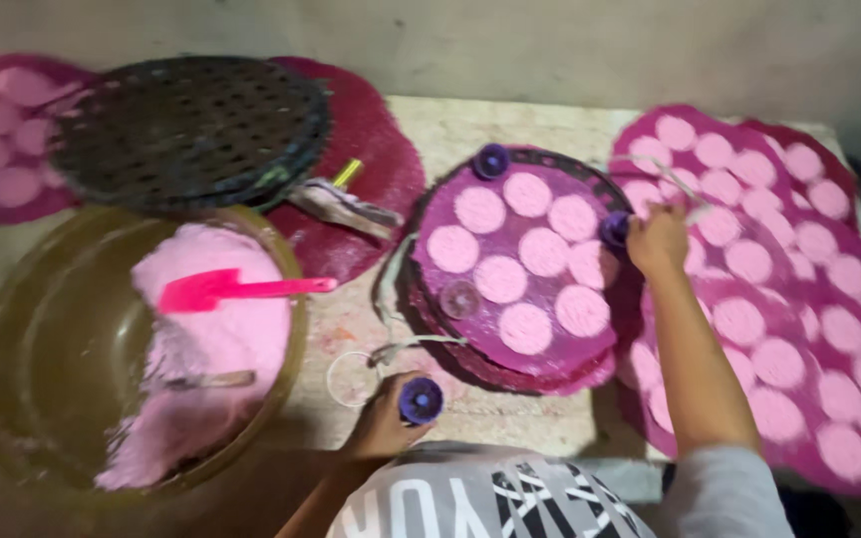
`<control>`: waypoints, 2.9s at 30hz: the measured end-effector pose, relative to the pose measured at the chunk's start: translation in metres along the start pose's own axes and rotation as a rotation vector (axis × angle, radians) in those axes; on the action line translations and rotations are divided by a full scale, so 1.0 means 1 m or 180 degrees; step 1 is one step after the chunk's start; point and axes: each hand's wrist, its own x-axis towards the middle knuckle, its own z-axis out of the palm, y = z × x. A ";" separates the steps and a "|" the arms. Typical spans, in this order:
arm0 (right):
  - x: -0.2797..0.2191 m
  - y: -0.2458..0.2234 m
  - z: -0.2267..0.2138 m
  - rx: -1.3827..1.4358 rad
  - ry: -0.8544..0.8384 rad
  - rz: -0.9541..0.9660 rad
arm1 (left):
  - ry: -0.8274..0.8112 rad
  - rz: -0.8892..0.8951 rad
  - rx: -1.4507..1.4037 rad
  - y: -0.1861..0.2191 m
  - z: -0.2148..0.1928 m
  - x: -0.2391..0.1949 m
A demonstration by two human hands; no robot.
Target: The person repeatedly scoops pink dough from a bowl and places it into circular molds on a woven tray. They then transfer the filled trays to a drying rack and continue the process with additional trays.
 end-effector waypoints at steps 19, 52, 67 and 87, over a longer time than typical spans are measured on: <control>0.111 -0.514 0.175 0.0819 -0.1596 0.0572 | -0.0612 0.0450 0.0204 -0.068 -0.078 -0.039; -0.164 -0.101 -0.086 0.4641 0.0964 0.2519 | 0.0277 -0.0060 -0.3065 -0.019 -0.020 0.114; -0.197 -0.056 -0.029 0.2285 0.0359 0.2287 | 0.0408 -0.0514 -0.2596 -0.098 0.014 0.136; -0.356 0.253 -0.173 0.0121 0.0913 0.2409 | -0.0799 0.1124 -0.0349 0.176 0.292 0.187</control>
